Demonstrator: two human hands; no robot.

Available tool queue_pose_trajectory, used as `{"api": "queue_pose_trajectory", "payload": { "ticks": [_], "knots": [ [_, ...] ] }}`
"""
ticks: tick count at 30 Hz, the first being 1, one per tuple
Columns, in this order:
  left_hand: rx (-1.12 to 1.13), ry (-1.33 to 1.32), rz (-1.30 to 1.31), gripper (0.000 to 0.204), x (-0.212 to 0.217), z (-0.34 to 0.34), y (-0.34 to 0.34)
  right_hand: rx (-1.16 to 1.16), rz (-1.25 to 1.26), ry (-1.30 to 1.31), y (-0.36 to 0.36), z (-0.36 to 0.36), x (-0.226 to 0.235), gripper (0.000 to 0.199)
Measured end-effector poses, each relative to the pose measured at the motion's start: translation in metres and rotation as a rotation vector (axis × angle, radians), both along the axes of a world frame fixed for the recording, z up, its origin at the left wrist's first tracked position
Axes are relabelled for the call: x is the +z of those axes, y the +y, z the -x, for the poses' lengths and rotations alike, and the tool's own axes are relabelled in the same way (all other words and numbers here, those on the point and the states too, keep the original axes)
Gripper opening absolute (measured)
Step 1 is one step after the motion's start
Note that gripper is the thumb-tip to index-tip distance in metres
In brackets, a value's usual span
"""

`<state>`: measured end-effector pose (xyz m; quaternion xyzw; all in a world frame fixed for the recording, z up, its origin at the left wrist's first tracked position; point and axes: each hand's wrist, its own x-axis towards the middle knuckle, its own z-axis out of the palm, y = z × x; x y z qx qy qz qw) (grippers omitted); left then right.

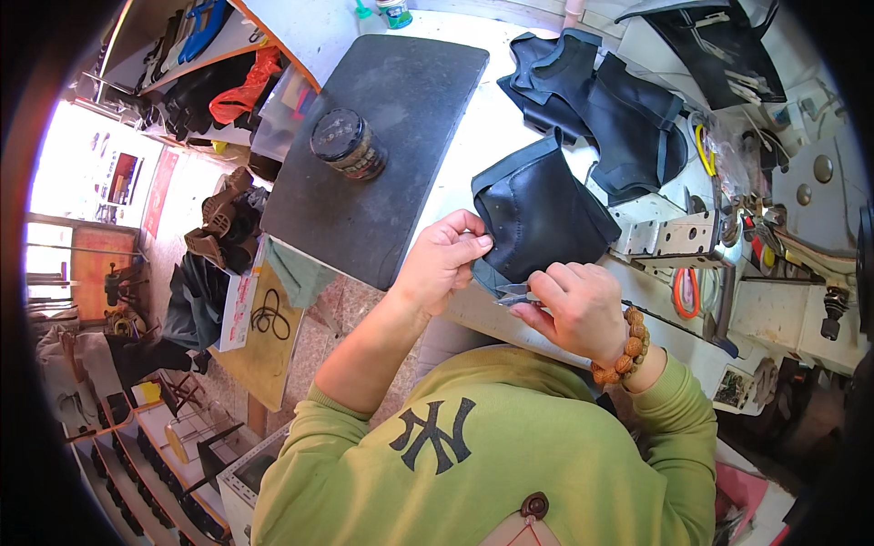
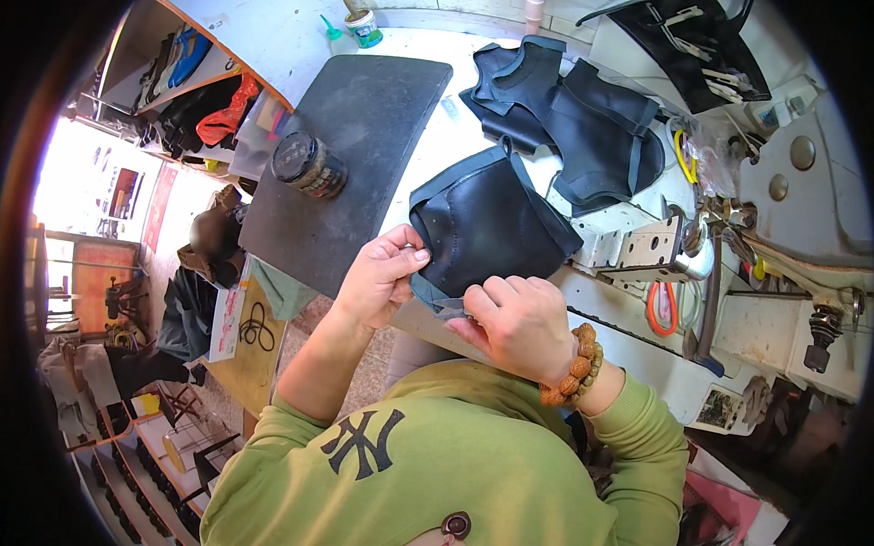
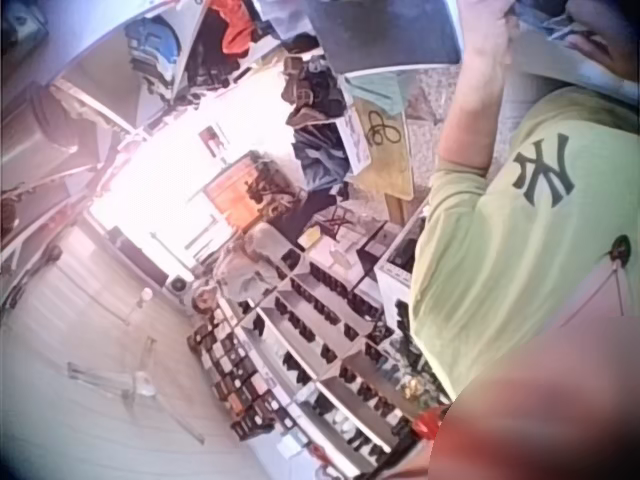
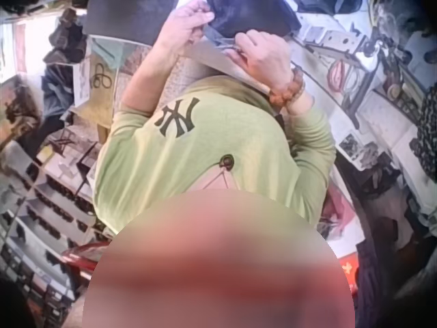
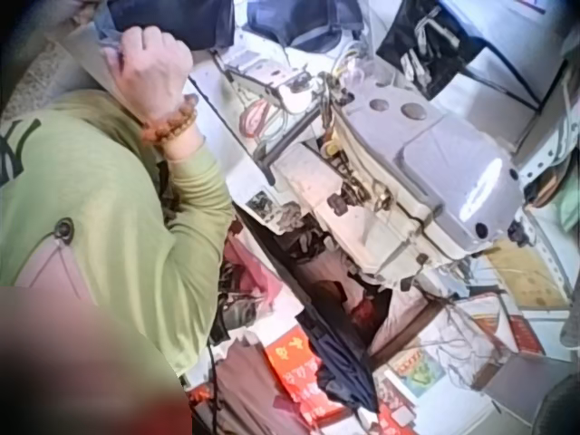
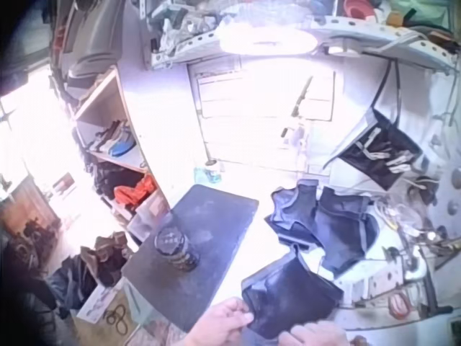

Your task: The person applies glue to the edges of black leather pieces using a brush. They repeatedly dip the brush into a jar of adhesive and spread it along the seams of several leather parts on a workbench.

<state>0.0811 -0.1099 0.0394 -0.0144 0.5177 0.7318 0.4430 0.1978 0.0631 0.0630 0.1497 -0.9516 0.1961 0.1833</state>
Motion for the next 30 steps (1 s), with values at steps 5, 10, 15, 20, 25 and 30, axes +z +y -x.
{"api": "queue_pose_trajectory", "payload": {
  "ticks": [5, 10, 15, 20, 25, 30],
  "knots": [
    [-0.016, -0.059, -0.021, 0.008, 0.001, 0.002, 0.000, 0.033, -0.012, 0.059, 0.002, 0.006, -0.002, 0.027],
    [-0.006, -0.119, -0.106, 0.007, 0.004, 0.003, 0.000, 0.055, -0.011, 0.107, 0.003, 0.011, 0.001, 0.028],
    [0.043, -0.140, -0.130, 0.006, 0.010, 0.007, 0.005, 0.106, 0.090, 0.102, -0.001, 0.000, 0.006, 0.029],
    [0.066, -0.143, -0.149, 0.007, 0.017, 0.012, 0.012, -0.177, 0.467, -0.253, -0.007, -0.011, 0.003, 0.028],
    [0.060, -0.136, -0.164, 0.008, 0.019, 0.013, 0.020, -0.262, 0.528, -0.300, -0.002, -0.009, 0.007, 0.030],
    [0.066, -0.108, -0.173, 0.008, 0.019, 0.010, 0.025, -0.284, 0.517, -0.267, -0.004, -0.005, 0.015, 0.030]
  ]
}}
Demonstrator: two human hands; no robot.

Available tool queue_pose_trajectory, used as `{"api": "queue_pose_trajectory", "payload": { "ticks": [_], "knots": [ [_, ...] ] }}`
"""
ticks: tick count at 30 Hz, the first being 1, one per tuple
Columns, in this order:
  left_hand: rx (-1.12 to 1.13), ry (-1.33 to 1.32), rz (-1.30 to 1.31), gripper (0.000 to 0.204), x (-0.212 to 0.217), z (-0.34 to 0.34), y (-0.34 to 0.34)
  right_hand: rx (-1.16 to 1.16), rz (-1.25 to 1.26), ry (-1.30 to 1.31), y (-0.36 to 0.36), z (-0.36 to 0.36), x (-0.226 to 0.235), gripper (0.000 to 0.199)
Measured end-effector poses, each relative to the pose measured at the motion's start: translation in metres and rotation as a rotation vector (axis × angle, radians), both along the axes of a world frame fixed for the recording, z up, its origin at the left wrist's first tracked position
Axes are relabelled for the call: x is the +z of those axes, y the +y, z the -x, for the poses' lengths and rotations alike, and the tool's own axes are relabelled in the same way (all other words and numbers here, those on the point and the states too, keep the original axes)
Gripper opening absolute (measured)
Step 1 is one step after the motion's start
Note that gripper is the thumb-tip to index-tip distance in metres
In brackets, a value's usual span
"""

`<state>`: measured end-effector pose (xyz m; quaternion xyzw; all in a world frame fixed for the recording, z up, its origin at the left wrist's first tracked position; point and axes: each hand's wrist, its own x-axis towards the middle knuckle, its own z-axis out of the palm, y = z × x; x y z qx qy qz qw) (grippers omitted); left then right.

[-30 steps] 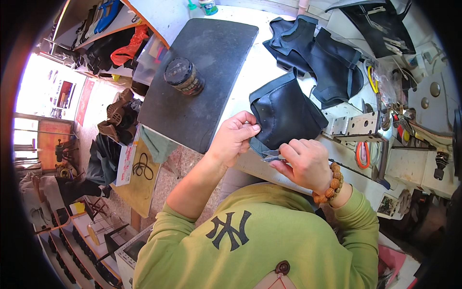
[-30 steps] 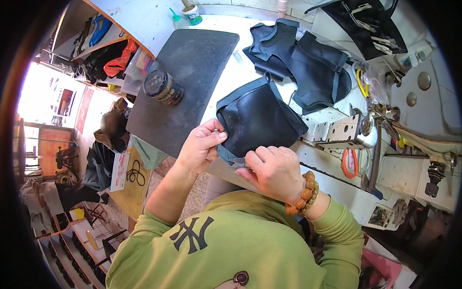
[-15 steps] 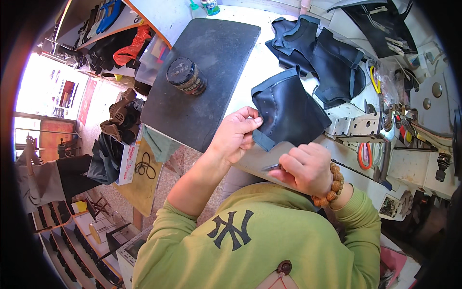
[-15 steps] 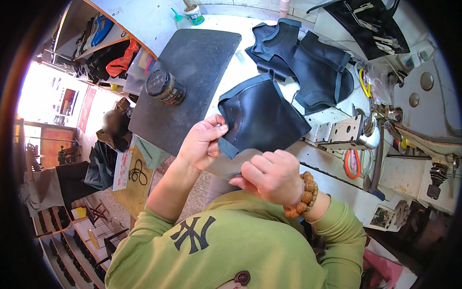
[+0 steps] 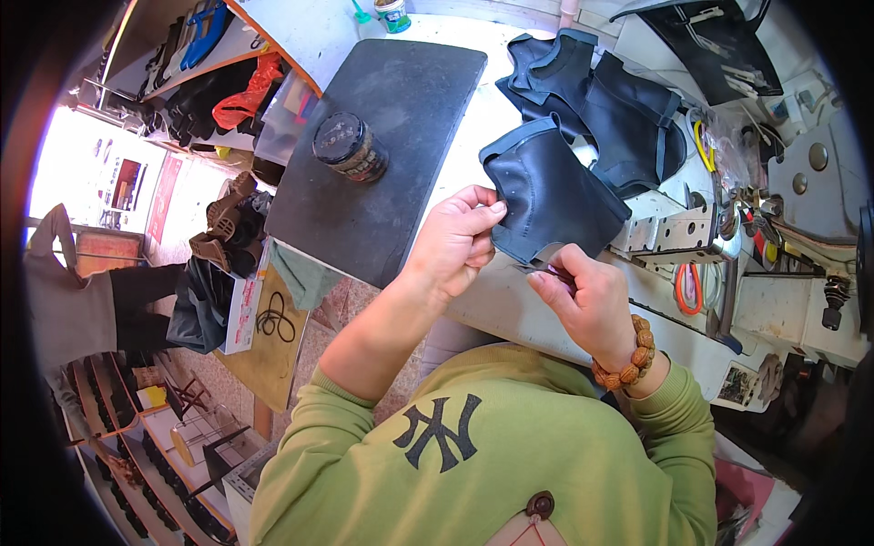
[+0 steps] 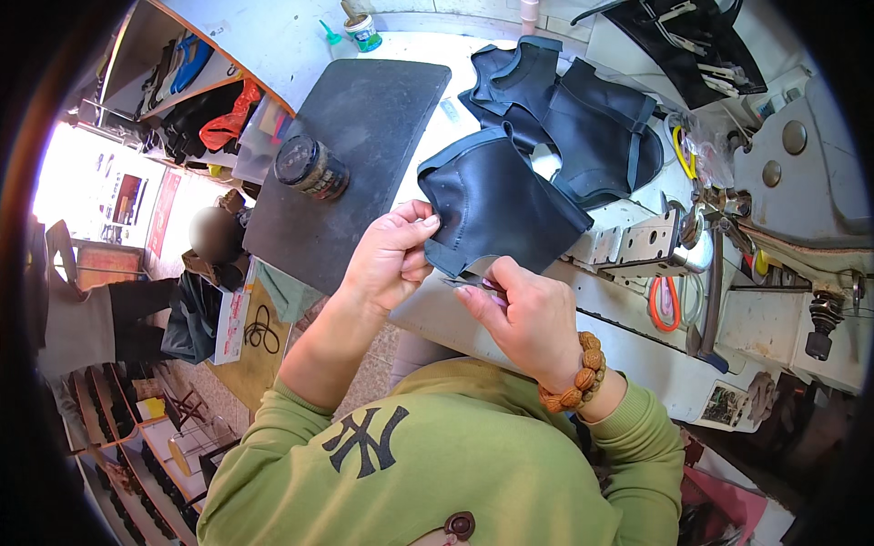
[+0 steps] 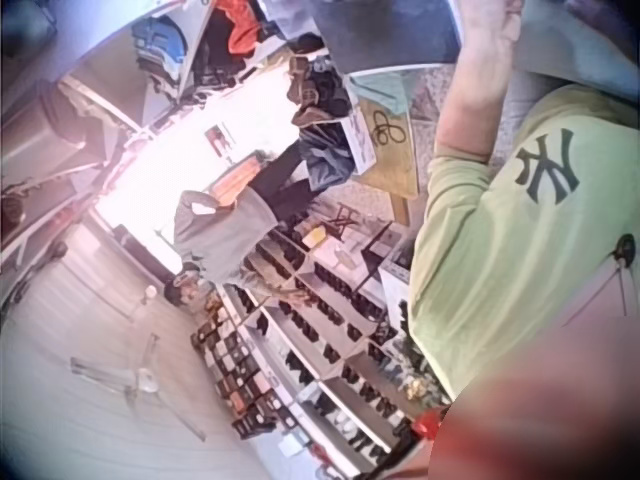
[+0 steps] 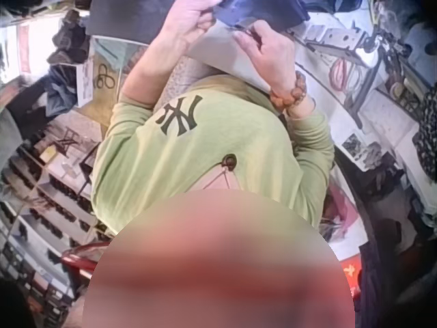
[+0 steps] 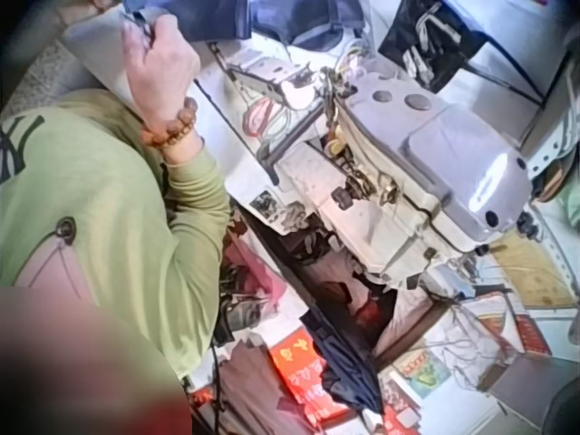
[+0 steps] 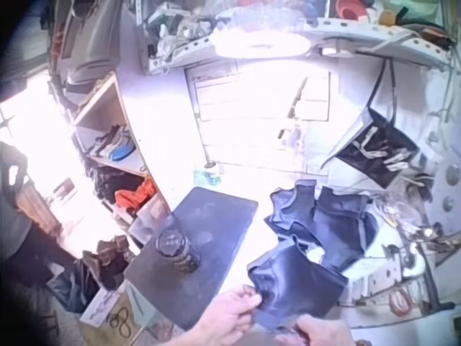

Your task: The person applies glue to the edges of black leather pieces using a brush. They repeatedly dip the brush into a jar of adhesive and spread it along the seams of several leather parts on a workbench.

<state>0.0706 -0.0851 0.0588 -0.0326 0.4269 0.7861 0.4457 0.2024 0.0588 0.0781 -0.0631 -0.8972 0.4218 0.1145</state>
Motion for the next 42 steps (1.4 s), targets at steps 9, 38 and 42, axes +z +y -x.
{"api": "queue_pose_trajectory", "payload": {
  "ticks": [9, 38, 42],
  "knots": [
    [0.019, -0.006, 0.009, 0.006, 0.000, -0.001, -0.001, 0.080, -0.172, 0.097, 0.001, -0.006, 0.002, 0.031],
    [-0.060, 1.566, 1.176, 0.062, -0.027, -0.064, -0.143, -0.072, 0.383, 0.285, 0.024, 0.025, -0.057, 0.016],
    [-0.348, 1.597, 0.888, 0.068, -0.056, -0.077, -0.022, -0.111, 0.369, 0.308, 0.026, 0.023, -0.056, 0.011]
  ]
}}
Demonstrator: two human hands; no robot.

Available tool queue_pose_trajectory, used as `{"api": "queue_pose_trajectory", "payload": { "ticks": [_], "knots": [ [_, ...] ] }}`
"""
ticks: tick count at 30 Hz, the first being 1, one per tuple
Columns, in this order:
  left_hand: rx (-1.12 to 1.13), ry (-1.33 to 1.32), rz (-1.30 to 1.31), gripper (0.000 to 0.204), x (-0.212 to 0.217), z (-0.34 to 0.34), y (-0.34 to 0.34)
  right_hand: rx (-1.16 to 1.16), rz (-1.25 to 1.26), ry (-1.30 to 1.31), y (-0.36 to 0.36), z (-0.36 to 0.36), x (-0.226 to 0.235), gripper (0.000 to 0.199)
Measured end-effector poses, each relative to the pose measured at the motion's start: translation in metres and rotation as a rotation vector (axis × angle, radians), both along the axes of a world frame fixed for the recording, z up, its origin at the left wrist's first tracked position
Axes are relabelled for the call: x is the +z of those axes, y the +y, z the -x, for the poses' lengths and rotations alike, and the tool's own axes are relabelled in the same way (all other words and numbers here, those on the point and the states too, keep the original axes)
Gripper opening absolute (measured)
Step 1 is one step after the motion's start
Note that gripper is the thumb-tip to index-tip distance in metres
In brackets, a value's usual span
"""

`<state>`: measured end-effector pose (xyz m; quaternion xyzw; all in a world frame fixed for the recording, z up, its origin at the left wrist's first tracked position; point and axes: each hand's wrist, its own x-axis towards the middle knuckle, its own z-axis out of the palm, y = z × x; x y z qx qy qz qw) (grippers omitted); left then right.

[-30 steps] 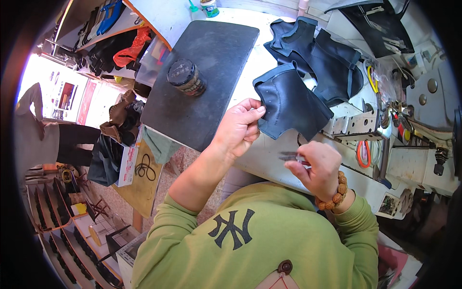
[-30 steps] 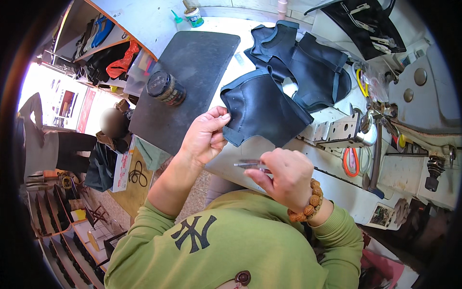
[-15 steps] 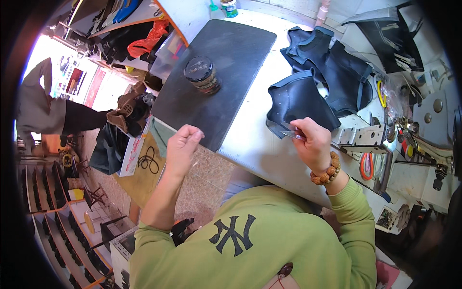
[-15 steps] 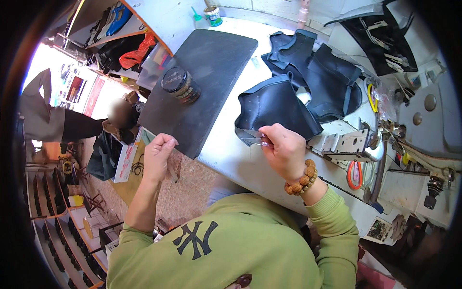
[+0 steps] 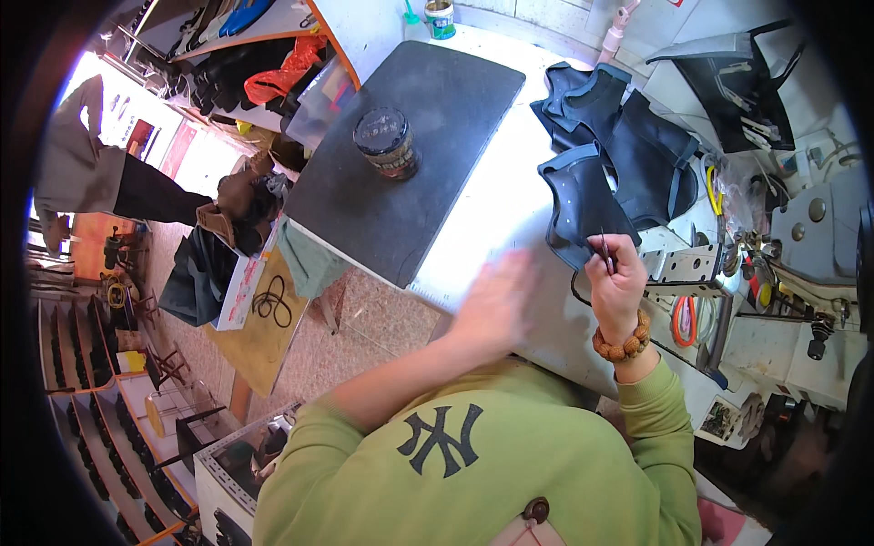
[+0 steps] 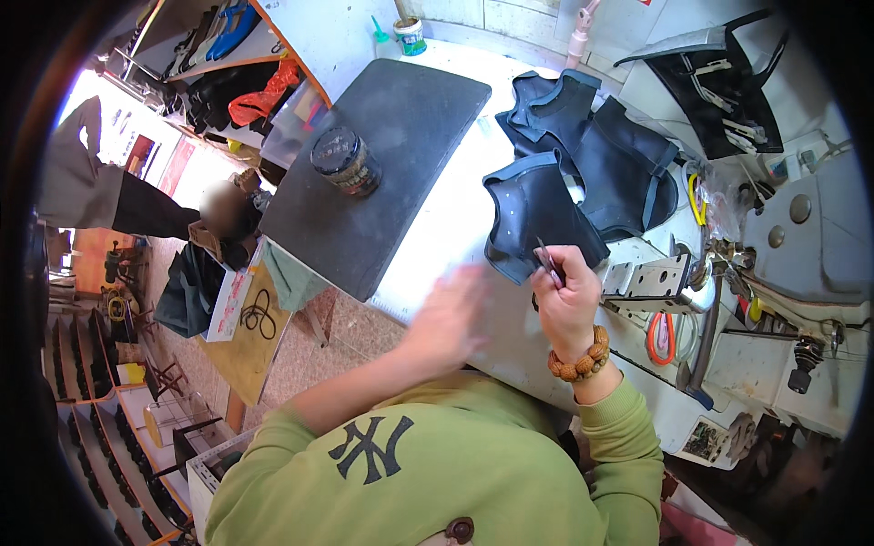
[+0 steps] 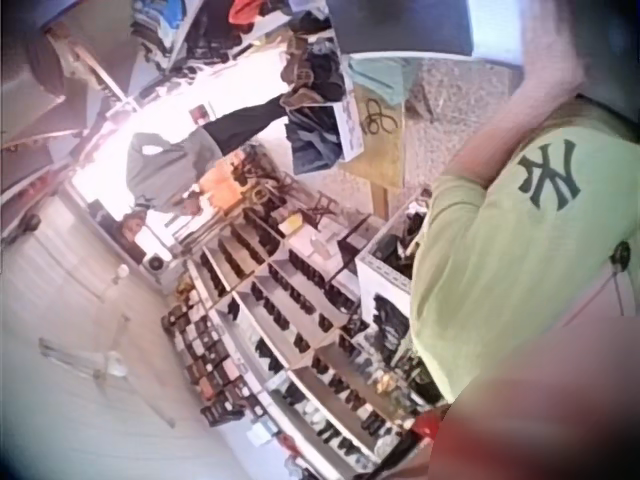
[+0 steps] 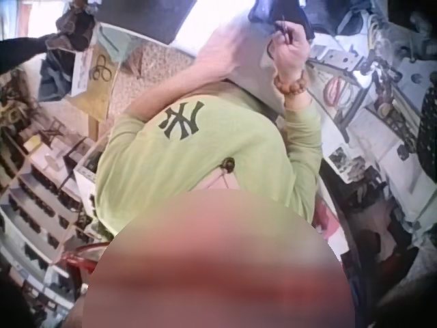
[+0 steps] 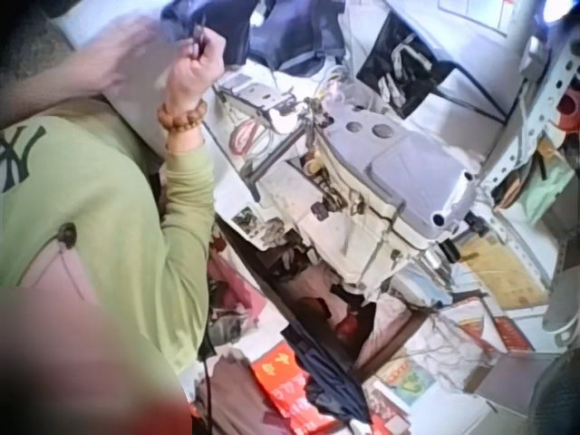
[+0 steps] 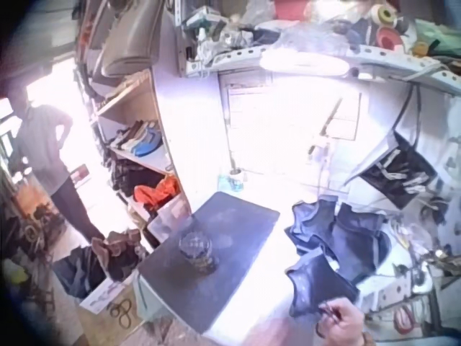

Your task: The person applies glue to the edges of black leather pieces using a brush. They repeatedly dip the brush into a jar of adhesive and spread it along the seams of several leather parts on a workbench.

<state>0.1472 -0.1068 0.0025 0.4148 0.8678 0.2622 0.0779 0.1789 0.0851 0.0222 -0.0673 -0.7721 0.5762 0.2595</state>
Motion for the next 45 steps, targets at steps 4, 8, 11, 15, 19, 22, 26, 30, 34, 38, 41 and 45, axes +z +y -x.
{"api": "queue_pose_trajectory", "payload": {
  "ticks": [4, 8, 11, 15, 19, 22, 26, 30, 34, 38, 41, 45],
  "knots": [
    [-0.025, 0.132, 0.260, 0.077, -0.011, 0.038, 0.048, -0.029, 0.007, -0.032, 0.002, -0.009, 0.003, 0.013],
    [0.219, 0.282, 0.142, 0.077, -0.033, 0.096, 0.037, -0.028, 0.091, -0.059, -0.001, -0.011, 0.000, 0.013],
    [0.194, 0.215, 0.188, 0.077, -0.049, 0.073, -0.002, -0.027, 0.058, -0.071, -0.001, -0.012, -0.004, 0.012],
    [0.196, 0.175, 0.103, 0.062, -0.028, -0.016, -0.093, -0.028, 0.015, -0.048, 0.005, -0.013, -0.006, 0.012],
    [0.133, 0.415, -0.077, 0.057, 0.001, -0.024, -0.118, -0.019, 0.064, -0.037, 0.004, -0.011, -0.005, 0.012],
    [0.357, 0.402, 0.007, 0.051, 0.001, 0.016, -0.096, -0.032, 0.152, -0.068, 0.003, -0.010, -0.004, 0.012],
    [0.213, 0.229, 0.179, 0.057, 0.005, 0.015, -0.115, -0.064, 0.133, -0.024, 0.010, -0.012, -0.002, 0.014],
    [-0.051, 0.138, 0.070, 0.071, 0.015, -0.012, -0.130, -0.090, 0.235, -0.031, 0.016, -0.010, 0.002, 0.012],
    [0.119, 0.195, -0.097, 0.070, -0.008, 0.046, -0.026, -0.088, 0.324, -0.012, 0.015, -0.009, 0.006, 0.012],
    [0.243, 0.151, 0.140, 0.081, -0.029, 0.135, 0.069, -0.101, 0.259, -0.016, 0.017, -0.015, 0.011, 0.013],
    [0.312, 0.115, 0.214, 0.085, -0.034, 0.139, 0.083, -0.111, 0.255, -0.012, 0.019, -0.017, 0.011, 0.012],
    [0.193, 0.159, 0.210, 0.087, -0.032, 0.073, 0.034, -0.104, 0.294, -0.016, 0.020, -0.016, 0.004, 0.012]
  ]
}}
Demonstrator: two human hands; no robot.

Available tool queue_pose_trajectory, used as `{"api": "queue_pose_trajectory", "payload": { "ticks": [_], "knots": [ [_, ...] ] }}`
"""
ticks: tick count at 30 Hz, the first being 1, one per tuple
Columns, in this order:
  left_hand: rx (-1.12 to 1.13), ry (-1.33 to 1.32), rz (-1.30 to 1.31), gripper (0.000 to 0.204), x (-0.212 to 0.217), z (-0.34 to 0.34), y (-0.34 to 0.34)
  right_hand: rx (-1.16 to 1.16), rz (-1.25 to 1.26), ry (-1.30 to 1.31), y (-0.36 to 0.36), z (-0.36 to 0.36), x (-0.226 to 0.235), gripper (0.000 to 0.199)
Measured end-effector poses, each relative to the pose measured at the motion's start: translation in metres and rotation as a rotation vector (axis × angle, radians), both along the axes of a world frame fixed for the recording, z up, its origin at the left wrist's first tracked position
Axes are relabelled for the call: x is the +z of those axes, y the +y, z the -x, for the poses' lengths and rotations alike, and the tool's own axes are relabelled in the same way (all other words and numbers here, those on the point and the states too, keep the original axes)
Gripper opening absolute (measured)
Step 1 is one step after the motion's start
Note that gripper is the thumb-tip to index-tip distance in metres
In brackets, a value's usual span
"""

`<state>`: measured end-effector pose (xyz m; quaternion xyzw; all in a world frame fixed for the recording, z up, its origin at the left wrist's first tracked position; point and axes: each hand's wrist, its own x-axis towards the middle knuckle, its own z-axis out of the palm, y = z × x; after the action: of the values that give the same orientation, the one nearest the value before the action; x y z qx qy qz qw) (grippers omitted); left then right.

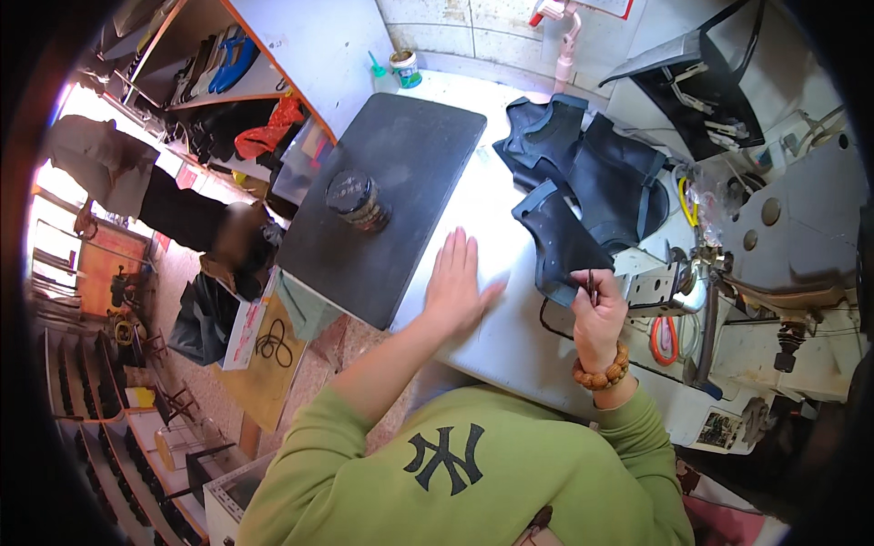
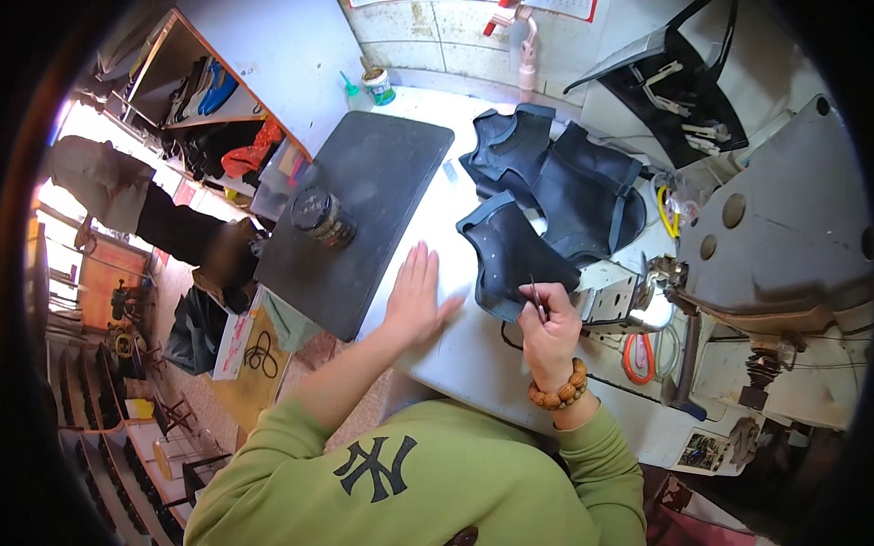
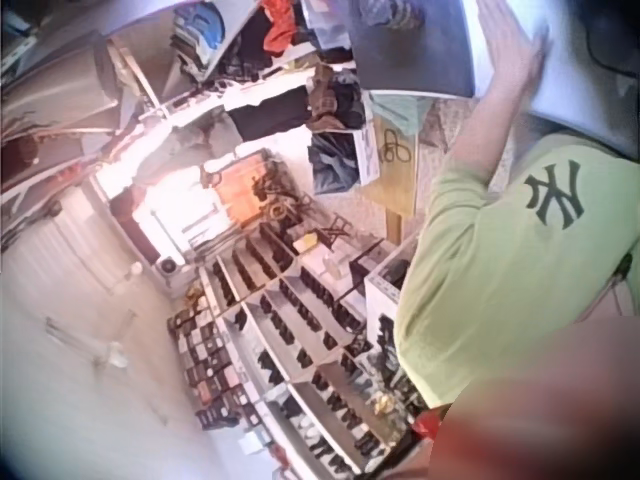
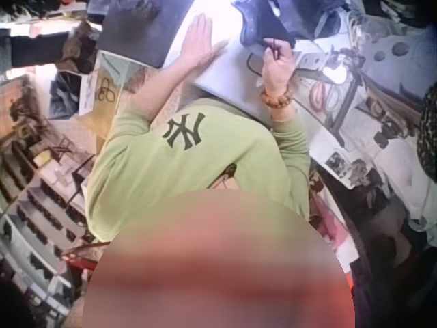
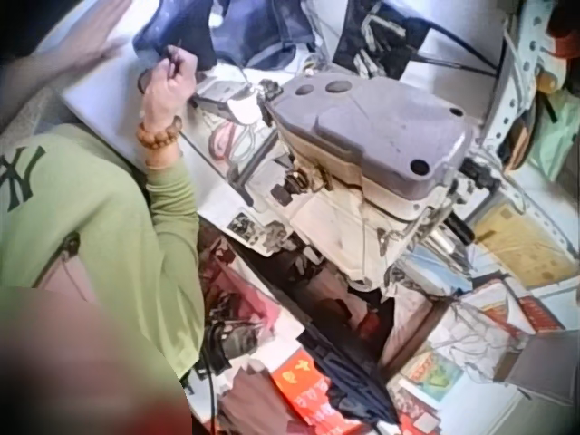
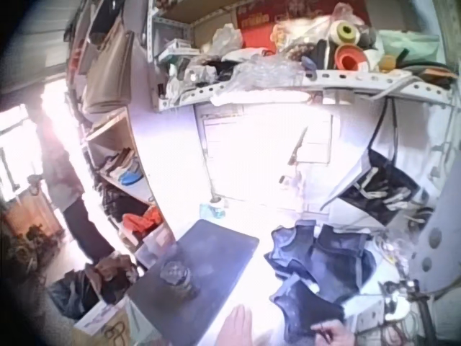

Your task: The person applies glue to the edges of black leather pieces using a brush. They repeatedly dip the brush into a jar of adhesive and spread it along the seams of several leather parts on a workbench.

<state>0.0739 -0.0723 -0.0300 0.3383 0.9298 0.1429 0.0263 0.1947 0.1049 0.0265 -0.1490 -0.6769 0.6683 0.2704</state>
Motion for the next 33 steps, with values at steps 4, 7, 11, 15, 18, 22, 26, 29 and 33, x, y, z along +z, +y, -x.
{"api": "queue_pose_trajectory", "payload": {
  "ticks": [4, 7, 11, 15, 18, 22, 26, 29, 33],
  "knots": [
    [-0.041, -0.059, 0.141, 0.084, 0.004, -0.088, -0.109, 0.039, 0.094, 0.022, 0.002, 0.001, -0.007, 0.012],
    [0.208, -0.604, 0.489, 0.068, 0.007, -0.128, -0.175, 0.049, 0.043, 0.026, 0.001, 0.001, -0.010, 0.012],
    [0.016, -0.076, 0.239, 0.056, 0.016, -0.132, -0.155, 0.076, 0.037, 0.014, -0.002, 0.003, -0.012, 0.012],
    [-0.161, 0.071, -0.130, 0.075, 0.008, -0.098, -0.036, 0.041, 0.049, 0.027, -0.004, 0.006, -0.009, 0.011],
    [-0.213, 0.019, -0.166, 0.079, 0.001, -0.085, -0.016, 0.018, -0.081, -0.012, -0.005, 0.005, -0.006, 0.011],
    [-0.270, -0.150, -0.096, 0.063, 0.023, -0.112, -0.132, 0.039, -0.202, -0.048, -0.006, 0.002, -0.007, 0.010],
    [0.015, -0.111, -0.032, 0.027, 0.065, -0.109, -0.180, 0.084, -0.607, 0.026, -0.012, 0.007, -0.019, 0.019],
    [0.082, 0.160, -0.236, 0.025, 0.085, -0.048, -0.115, 0.200, -0.933, -0.096, -0.018, 0.001, -0.025, 0.020],
    [-0.069, 0.500, -0.218, 0.024, 0.079, 0.068, 0.021, 0.224, -0.926, -0.116, -0.019, -0.029, -0.024, 0.022]
  ]
}}
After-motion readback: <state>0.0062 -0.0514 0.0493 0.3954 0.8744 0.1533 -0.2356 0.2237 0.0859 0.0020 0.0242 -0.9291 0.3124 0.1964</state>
